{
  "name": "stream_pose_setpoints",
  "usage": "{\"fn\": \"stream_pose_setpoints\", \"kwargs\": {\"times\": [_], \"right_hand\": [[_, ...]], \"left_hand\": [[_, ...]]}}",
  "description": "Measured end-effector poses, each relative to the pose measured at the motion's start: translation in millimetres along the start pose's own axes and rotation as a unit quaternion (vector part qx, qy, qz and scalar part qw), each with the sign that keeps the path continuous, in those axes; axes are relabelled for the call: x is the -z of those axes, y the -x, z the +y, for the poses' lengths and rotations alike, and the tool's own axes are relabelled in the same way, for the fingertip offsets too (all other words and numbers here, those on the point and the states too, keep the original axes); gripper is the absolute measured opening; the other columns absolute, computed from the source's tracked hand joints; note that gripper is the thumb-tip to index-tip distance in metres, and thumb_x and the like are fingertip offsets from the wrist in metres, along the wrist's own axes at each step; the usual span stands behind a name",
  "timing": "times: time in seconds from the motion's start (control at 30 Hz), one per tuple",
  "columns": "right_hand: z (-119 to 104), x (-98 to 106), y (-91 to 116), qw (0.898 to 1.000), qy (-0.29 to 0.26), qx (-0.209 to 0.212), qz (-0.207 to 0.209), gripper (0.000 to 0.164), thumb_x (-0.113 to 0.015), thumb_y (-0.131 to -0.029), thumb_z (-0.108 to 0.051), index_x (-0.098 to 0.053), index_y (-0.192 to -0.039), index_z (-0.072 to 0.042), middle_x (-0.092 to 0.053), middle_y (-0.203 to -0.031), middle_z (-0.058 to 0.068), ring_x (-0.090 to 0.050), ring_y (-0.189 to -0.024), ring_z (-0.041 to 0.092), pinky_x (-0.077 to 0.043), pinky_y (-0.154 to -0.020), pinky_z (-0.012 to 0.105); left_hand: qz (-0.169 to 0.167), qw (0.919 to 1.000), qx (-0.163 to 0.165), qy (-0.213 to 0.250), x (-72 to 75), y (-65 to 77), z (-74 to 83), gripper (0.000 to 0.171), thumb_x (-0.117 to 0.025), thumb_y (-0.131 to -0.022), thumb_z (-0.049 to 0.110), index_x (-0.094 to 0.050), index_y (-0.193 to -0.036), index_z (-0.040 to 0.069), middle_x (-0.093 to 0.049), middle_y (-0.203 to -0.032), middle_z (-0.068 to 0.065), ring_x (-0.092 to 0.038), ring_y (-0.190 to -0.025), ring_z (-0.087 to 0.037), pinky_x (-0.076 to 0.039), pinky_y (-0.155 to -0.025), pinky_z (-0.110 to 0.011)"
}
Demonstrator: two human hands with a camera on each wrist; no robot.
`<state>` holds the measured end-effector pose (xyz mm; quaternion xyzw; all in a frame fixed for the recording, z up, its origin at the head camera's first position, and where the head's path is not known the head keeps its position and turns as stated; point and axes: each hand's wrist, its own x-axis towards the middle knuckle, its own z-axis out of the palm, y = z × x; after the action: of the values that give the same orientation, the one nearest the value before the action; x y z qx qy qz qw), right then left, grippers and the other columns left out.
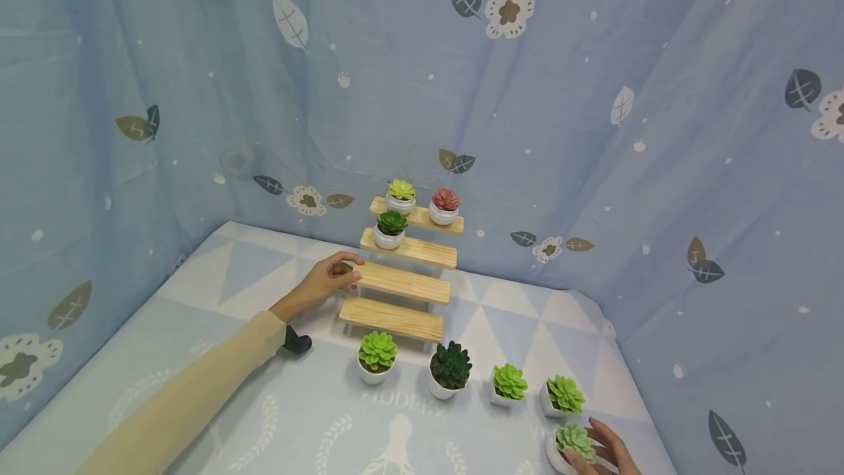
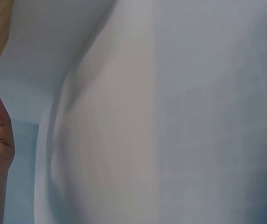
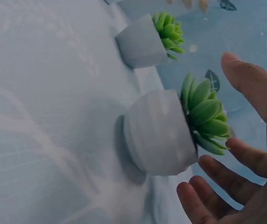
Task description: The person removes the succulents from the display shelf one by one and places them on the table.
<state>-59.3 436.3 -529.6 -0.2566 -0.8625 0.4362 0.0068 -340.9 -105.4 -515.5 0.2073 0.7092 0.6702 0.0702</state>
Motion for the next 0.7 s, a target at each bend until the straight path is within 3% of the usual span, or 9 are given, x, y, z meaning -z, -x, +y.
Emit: {"fn": "stream_pose_setpoints", "kwargs": {"times": [0.07, 0.2, 0.33, 0.47, 0.7], "right_hand": [[-14.2, 9.0, 3.4, 1.000, 0.004, 0.006, 0.000, 0.111, -0.075, -0.086, -0.065, -0.026, -0.159, 0.003, -0.035, -0.153, 0.037, -0.041, -0.133, 0.056, -0.048, -0.096, 0.061], [-45.1, 19.3, 9.9, 0.999, 0.008, 0.029, 0.025, 0.093, -0.071, -0.094, -0.056, -0.032, -0.158, -0.001, -0.044, -0.150, 0.030, -0.050, -0.129, 0.043, -0.056, -0.086, 0.033], [-71.0, 25.5, 12.4, 0.998, 0.018, 0.055, 0.026, 0.083, -0.067, -0.097, -0.054, -0.036, -0.157, -0.005, -0.047, -0.149, 0.024, -0.055, -0.112, 0.007, -0.048, -0.074, 0.010], [-90.2, 25.2, 12.1, 0.996, 0.017, 0.085, 0.024, 0.080, -0.066, -0.097, -0.056, -0.039, -0.156, -0.010, -0.048, -0.147, 0.017, -0.043, -0.098, -0.016, -0.045, -0.075, 0.006], [-118.8, 7.0, 4.7, 0.986, -0.016, 0.167, 0.020, 0.073, -0.068, -0.098, -0.050, -0.042, -0.155, -0.012, -0.048, -0.146, 0.008, -0.046, -0.111, -0.005, -0.048, -0.083, 0.012]], "left_hand": [[-0.001, 1.0000, 0.002, 0.000, -0.6, 0.0, 1.1, 0.037, -0.071, -0.100, 0.032, -0.061, -0.133, 0.018, -0.066, -0.109, -0.015, -0.069, -0.098, -0.034, -0.054, -0.091, -0.055], [0.000, 1.0000, 0.004, -0.004, -0.9, 0.2, 2.7, 0.038, -0.071, -0.100, 0.032, -0.061, -0.133, 0.017, -0.066, -0.109, -0.015, -0.069, -0.098, -0.034, -0.054, -0.091, -0.056], [0.000, 1.0000, 0.002, -0.007, -0.4, 0.3, 2.4, 0.039, -0.071, -0.100, 0.033, -0.061, -0.134, 0.017, -0.066, -0.109, -0.015, -0.068, -0.099, -0.036, -0.055, -0.090, -0.054], [-0.005, 1.0000, 0.003, -0.008, -0.4, 0.2, 1.4, 0.041, -0.072, -0.099, 0.034, -0.061, -0.134, 0.017, -0.066, -0.108, -0.015, -0.067, -0.101, -0.041, -0.055, -0.090, -0.053], [-0.001, 1.0000, 0.003, -0.003, -0.3, 0.8, 2.3, 0.039, -0.071, -0.100, 0.033, -0.061, -0.134, 0.018, -0.066, -0.108, -0.016, -0.065, -0.103, -0.045, -0.053, -0.092, -0.057]]}}
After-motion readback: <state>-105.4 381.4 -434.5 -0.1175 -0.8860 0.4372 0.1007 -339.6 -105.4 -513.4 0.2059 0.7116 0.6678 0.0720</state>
